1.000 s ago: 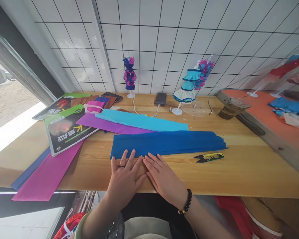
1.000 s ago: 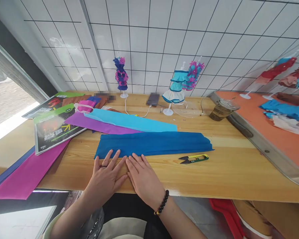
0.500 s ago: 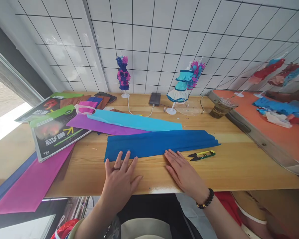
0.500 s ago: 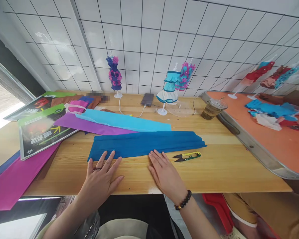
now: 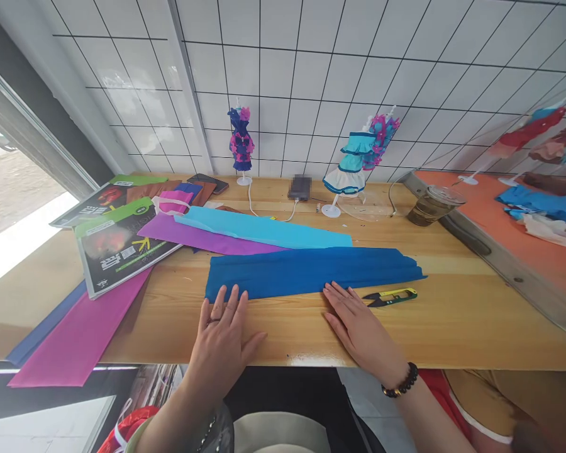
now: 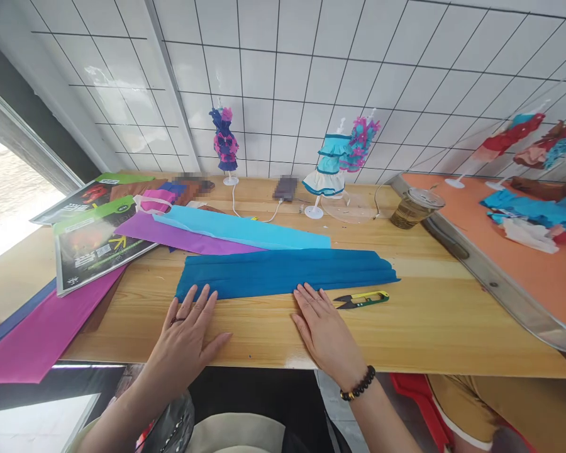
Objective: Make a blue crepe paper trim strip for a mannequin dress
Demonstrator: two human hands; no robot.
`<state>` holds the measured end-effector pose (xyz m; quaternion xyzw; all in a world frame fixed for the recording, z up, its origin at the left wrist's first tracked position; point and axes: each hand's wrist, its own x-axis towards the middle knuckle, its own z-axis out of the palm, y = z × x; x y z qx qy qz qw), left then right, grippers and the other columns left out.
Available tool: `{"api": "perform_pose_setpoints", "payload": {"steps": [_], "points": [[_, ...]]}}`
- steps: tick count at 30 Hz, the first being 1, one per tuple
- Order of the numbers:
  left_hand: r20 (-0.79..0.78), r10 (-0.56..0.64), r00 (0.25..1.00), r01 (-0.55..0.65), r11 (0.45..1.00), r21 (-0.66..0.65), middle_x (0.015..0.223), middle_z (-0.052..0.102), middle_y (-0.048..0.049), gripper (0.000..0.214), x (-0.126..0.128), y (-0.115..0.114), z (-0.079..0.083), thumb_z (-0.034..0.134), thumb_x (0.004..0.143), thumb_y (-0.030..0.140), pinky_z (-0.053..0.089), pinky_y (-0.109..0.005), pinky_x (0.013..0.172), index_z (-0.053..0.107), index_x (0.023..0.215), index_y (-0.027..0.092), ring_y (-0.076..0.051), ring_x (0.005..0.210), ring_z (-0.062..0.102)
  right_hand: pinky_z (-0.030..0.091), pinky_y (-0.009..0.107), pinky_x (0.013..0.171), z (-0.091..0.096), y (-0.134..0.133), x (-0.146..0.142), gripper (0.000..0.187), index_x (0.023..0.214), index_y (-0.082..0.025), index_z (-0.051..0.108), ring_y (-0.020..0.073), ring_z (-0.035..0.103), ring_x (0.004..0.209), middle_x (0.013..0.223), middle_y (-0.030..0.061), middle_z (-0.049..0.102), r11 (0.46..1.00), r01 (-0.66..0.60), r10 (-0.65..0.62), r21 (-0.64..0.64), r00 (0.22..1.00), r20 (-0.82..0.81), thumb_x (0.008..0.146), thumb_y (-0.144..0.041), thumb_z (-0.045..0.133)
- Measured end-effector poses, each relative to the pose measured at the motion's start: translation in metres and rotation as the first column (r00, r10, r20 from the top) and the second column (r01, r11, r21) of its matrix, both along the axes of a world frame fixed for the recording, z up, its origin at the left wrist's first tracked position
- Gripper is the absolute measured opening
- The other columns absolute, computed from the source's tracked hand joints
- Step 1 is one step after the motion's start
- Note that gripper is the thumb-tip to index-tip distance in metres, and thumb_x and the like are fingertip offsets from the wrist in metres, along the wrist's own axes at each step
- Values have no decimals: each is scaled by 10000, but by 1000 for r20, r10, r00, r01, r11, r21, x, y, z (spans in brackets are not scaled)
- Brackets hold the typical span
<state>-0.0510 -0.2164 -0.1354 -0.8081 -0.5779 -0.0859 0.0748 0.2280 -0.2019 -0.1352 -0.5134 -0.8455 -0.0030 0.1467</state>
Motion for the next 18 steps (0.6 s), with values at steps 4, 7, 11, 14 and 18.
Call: {"api": "perform_pose_setpoints", "payload": {"steps": [4, 7, 11, 14, 18], "points": [[-15, 66, 998, -66, 998, 4, 1403, 371, -146, 660, -12, -5, -2, 345, 861, 542, 244, -548, 1045, 404, 1329, 81, -331, 1318, 286, 340, 460, 1051, -1, 0, 0, 437, 1313, -121, 426, 216, 377, 1278, 1346, 116, 465, 1000, 6, -6, -9, 1000, 18, 930, -317, 351], [-6, 69, 998, -69, 998, -3, 1404, 373, -136, 629, -18, -6, -2, 343, 868, 528, 246, -549, 1044, 400, 1334, 110, -319, 1309, 310, 341, 458, 1051, -1, 0, 0, 434, 1316, -130, 424, 213, 380, 1277, 1342, 110, 472, 1000, 2, -2, 3, 1000, 10, 930, -314, 352], [-8, 63, 998, -63, 998, -9, 1399, 381, -142, 621, -19, -5, -3, 328, 871, 530, 252, -565, 1031, 402, 1335, 123, -322, 1300, 327, 352, 457, 1045, -1, 0, 0, 437, 1323, -137, 418, 209, 382, 1275, 1330, 109, 486, 1000, -3, 3, 17, 1000, -10, 929, -315, 354], [-9, 60, 998, -60, 998, -5, 1389, 397, -144, 614, -19, -5, -5, 318, 874, 524, 237, -574, 1031, 414, 1326, 121, -323, 1300, 326, 348, 464, 1046, 0, 0, 0, 430, 1315, -139, 430, 211, 386, 1272, 1330, 113, 486, 1000, 0, 0, 8, 1000, -17, 929, -311, 353], [-27, 70, 997, -69, 998, 8, 1389, 395, -143, 619, -20, -4, -8, 285, 881, 515, 224, -580, 1026, 415, 1322, 101, -327, 1301, 322, 328, 479, 1055, 2, 1, 0, 427, 1318, -134, 425, 216, 364, 1286, 1343, 116, 470, 1000, -2, 2, -14, 999, -33, 930, -295, 348]]}}
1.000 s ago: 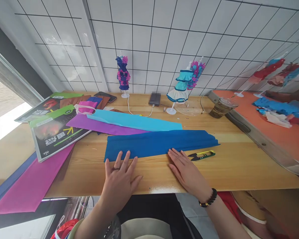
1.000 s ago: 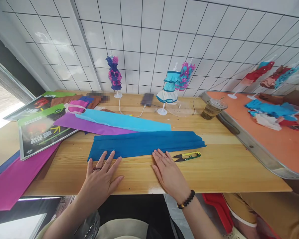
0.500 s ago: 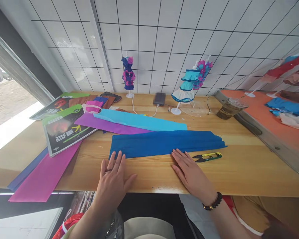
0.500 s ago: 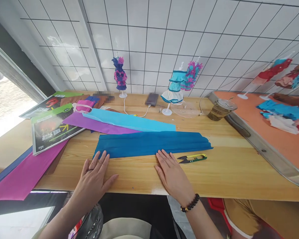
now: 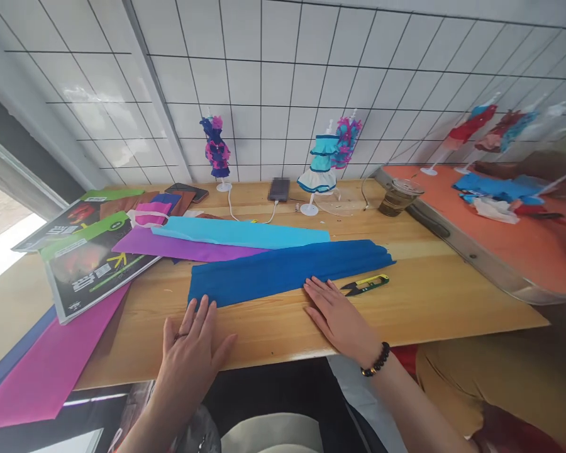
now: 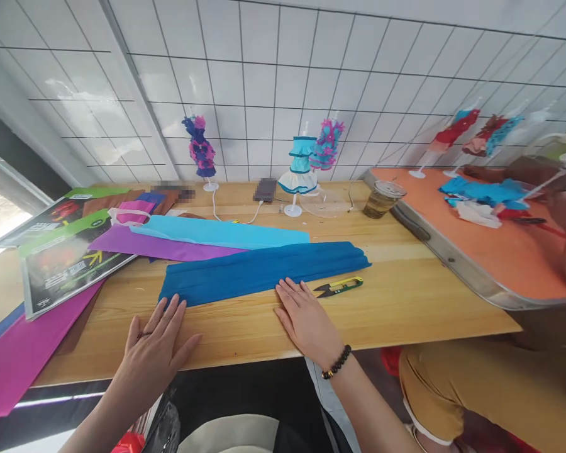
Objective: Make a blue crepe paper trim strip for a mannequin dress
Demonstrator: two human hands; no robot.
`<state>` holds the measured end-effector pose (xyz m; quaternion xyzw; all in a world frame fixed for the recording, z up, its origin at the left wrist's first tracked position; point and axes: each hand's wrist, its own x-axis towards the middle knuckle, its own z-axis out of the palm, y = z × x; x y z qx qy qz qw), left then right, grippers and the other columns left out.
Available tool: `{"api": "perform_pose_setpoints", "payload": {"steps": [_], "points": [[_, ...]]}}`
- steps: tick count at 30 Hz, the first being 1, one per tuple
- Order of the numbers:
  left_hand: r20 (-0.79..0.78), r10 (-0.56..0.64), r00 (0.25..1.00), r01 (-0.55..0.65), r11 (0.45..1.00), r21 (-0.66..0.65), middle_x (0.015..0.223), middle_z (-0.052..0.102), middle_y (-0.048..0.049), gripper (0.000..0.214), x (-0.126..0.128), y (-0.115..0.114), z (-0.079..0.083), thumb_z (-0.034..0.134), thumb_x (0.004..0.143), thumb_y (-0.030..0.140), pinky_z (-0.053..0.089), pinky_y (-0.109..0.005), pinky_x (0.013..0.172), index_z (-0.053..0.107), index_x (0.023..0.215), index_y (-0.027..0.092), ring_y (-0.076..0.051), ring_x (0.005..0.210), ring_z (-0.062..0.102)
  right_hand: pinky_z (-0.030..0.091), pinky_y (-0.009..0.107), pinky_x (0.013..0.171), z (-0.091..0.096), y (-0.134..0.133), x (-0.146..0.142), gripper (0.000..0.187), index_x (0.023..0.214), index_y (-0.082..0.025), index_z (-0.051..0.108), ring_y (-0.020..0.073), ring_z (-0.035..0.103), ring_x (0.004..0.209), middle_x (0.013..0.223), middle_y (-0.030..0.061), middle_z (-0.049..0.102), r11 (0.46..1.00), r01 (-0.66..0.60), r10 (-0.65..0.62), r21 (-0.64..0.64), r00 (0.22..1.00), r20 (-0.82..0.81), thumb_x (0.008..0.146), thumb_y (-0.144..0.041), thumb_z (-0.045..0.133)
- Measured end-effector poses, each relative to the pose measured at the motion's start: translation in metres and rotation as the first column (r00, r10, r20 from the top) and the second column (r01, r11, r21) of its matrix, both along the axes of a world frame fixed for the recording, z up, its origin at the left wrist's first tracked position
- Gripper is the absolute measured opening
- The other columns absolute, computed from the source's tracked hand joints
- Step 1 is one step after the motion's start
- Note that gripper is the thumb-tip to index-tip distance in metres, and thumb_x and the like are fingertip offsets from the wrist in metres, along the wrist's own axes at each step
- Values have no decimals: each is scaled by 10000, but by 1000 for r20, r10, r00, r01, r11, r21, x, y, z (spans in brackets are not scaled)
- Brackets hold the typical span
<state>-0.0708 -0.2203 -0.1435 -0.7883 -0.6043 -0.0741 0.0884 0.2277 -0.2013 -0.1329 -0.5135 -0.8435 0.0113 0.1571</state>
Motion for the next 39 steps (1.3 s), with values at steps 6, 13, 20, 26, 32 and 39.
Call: {"api": "perform_pose_setpoints", "payload": {"steps": [6, 13, 20, 26, 32, 39], "points": [[-15, -11, 1000, 11, 1000, 26, 1393, 383, -161, 652, -1, 2, -6, 192, 893, 506, 225, -592, 1011, 417, 1315, 62, -338, 1306, 305, 310, 466, 1073, 4, -1, 3, 436, 1331, -129, 402, 205, 345, 1297, 1369, 109, 439, 999, 31, -32, -16, 997, -69, 935, -299, 335], [4, -55, 998, 55, 998, 28, 1387, 390, -176, 648, -5, 2, -8, 175, 890, 505, 219, -607, 996, 451, 1294, 80, -349, 1305, 302, 317, 477, 1066, 1, -1, 2, 423, 1300, -112, 447, 224, 385, 1273, 1322, 127, 491, 993, 115, -115, -4, 990, -85, 928, -287, 348], [45, 25, 999, -22, 998, -53, 1402, 378, -145, 660, -3, 4, -7, 243, 852, 509, 164, -563, 1040, 381, 1344, 90, -314, 1334, 252, 311, 468, 1075, 8, -4, 25, 389, 1288, -151, 458, 203, 382, 1275, 1322, 100, 496, 991, 93, -77, 101, 985, -158, 922, -236, 359], [123, 95, 988, -79, 988, -132, 1357, 442, -157, 675, -3, 7, 1, 258, 846, 498, 194, -523, 1032, 284, 1381, 86, -293, 1316, 300, 398, 454, 1020, -2, -6, 85, 375, 1192, -135, 551, 226, 511, 1161, 1218, 119, 581, 953, 216, -213, 213, 976, -40, 869, -125, 362], [168, 173, 970, -156, 982, -110, 1206, 567, -161, 559, 4, 32, 33, 316, 861, 473, 325, -518, 912, 408, 1306, 146, -339, 1181, 442, 444, 430, 972, -15, -16, 106, 369, 1155, -134, 572, 219, 550, 1097, 1176, 127, 601, 962, 156, -182, 222, 978, 105, 877, -100, 332], [245, -76, 967, 129, 969, -209, 1297, 492, -151, 556, 27, 100, 56, 418, 842, 431, 322, -447, 961, 433, 1291, 104, -320, 1207, 387, 517, 361, 816, -4, -29, 95, 275, 1048, -171, 611, 205, 598, 918, 984, 104, 648, 982, 136, -136, 134, 991, -9, 904, -184, 377]]}}
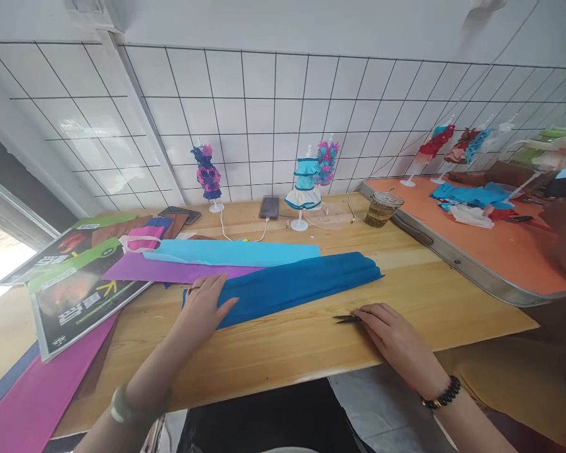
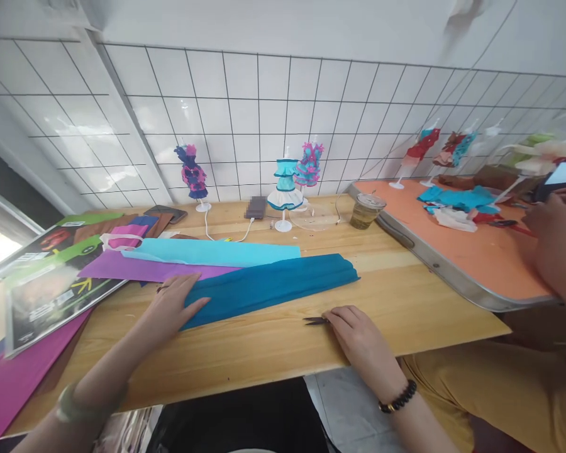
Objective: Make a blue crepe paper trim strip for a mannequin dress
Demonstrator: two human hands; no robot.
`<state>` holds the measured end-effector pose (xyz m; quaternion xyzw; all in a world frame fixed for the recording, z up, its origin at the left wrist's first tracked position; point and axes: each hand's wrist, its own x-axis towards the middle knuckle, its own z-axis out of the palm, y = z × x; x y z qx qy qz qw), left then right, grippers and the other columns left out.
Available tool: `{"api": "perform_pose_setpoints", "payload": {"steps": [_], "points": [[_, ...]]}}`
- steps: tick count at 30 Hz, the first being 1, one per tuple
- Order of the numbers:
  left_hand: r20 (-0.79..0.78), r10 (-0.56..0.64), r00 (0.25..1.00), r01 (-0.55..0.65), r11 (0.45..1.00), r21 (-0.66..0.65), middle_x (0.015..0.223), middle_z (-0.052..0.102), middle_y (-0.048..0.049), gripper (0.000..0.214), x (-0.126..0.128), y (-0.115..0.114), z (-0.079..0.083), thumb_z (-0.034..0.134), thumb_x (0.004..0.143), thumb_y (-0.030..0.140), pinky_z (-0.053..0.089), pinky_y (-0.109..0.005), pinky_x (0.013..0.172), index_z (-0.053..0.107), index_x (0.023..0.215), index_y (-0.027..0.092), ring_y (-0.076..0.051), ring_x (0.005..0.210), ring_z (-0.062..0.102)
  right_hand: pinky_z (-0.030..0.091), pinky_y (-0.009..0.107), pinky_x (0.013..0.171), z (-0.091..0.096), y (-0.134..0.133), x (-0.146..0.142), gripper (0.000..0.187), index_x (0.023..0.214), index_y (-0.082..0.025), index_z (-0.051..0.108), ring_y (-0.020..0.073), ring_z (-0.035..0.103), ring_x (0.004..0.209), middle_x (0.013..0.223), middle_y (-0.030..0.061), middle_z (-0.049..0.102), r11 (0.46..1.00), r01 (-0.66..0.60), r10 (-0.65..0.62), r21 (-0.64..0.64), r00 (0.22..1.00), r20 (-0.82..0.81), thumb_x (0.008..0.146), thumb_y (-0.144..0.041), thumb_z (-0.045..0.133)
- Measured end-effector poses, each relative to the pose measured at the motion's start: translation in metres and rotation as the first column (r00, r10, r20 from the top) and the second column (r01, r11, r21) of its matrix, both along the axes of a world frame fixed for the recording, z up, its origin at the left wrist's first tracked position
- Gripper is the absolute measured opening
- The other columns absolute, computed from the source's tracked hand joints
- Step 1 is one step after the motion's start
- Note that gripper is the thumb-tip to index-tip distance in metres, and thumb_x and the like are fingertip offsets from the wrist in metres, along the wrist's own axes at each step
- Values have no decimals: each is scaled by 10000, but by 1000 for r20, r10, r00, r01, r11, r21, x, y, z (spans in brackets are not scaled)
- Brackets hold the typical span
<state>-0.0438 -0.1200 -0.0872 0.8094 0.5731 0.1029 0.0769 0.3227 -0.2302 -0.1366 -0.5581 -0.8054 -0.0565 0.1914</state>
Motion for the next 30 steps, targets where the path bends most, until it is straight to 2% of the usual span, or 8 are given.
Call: {"api": "perform_pose_setpoints", "payload": {"steps": [6, 9, 12, 14, 18, 21, 23, 30], "points": [[105, -238, 965, 248, 964, -91, 1031, 620, -105, 407, 22, 53, 1, 507, 791, 427, 390, -394, 851, 597, 1103, 182, -289, 1010, 510, 505, 344, 765, 9, -6, -12, 265, 955, -206, 603, 206, 608, 860, 929, 83, 658, 985, 128, -161, -116, 923, -350, 902, -361, 395], [130, -267, 955, 281, 953, -113, 891, 634, -91, 249, 29, 62, -2, 533, 772, 367, 407, -371, 774, 654, 885, 182, -270, 901, 539, 481, 295, 607, 15, -1, -14, 319, 851, -203, 556, 176, 583, 666, 735, 49, 618, 914, 227, -400, -338, 651, -645, 879, -475, 392], [144, -272, 952, 285, 955, -83, 836, 620, -75, 185, 32, 58, -1, 512, 780, 334, 403, -359, 745, 618, 778, 183, -253, 870, 534, 420, 254, 495, 23, 6, -13, 345, 817, -197, 515, 116, 468, 493, 575, -23, 500, 851, 77, -519, -520, 275, -809, 817, -540, 481], [181, -276, 944, 289, 956, -46, 827, 610, -60, 155, 31, 50, 4, 505, 780, 318, 394, -355, 755, 584, 772, 185, -241, 871, 522, 347, 220, 427, 26, 9, -13, 384, 914, -192, 522, 80, 367, 418, 497, -76, 412, 826, 7, -557, -563, 160, -815, 733, -516, 617], [289, -231, 929, 266, 960, -87, 838, 604, -32, 134, 26, 26, 21, 467, 799, 306, 382, -324, 708, 536, 799, 192, -204, 814, 519, 197, 197, 363, 30, 13, -20, 462, 974, -170, 545, 45, 240, 355, 436, -99, 386, 790, -14, -607, -614, 135, -783, 672, -490, 687], [350, -182, 919, 252, 954, -165, 761, 568, 0, 167, 21, 12, 33, 441, 813, 346, 355, -284, 617, 509, 783, 196, -162, 695, 489, 180, 202, 349, 35, 16, -32, 459, 1000, -172, 570, 26, 247, 358, 689, 15, 627, 757, -114, -635, -644, 106, -765, 699, -510, 647], [407, -158, 900, 262, 941, -213, 695, 509, 24, 191, 16, 7, 39, 445, 810, 376, 328, -257, 566, 486, 768, 194, -133, 628, 436, 183, 199, 349, 38, 19, -41, 460, 1050, -194, 572, 17, 266, 371, 904, 70, 660, 736, -181, -651, -652, 74, -756, 710, -497, 640], [642, 22, 766, 355, 819, -451, 583, 310, 70, 247, -12, 1, 55, 506, 805, 444, 258, -204, 479, 470, 809, 199, -85, 524, 298, 198, 205, 365, 41, 30, -63, 439, 1100, -211, 597, 71, 388, 483, 887, 68, 629, 812, -261, -551, -522, -44, -834, 734, -451, 633]]}}
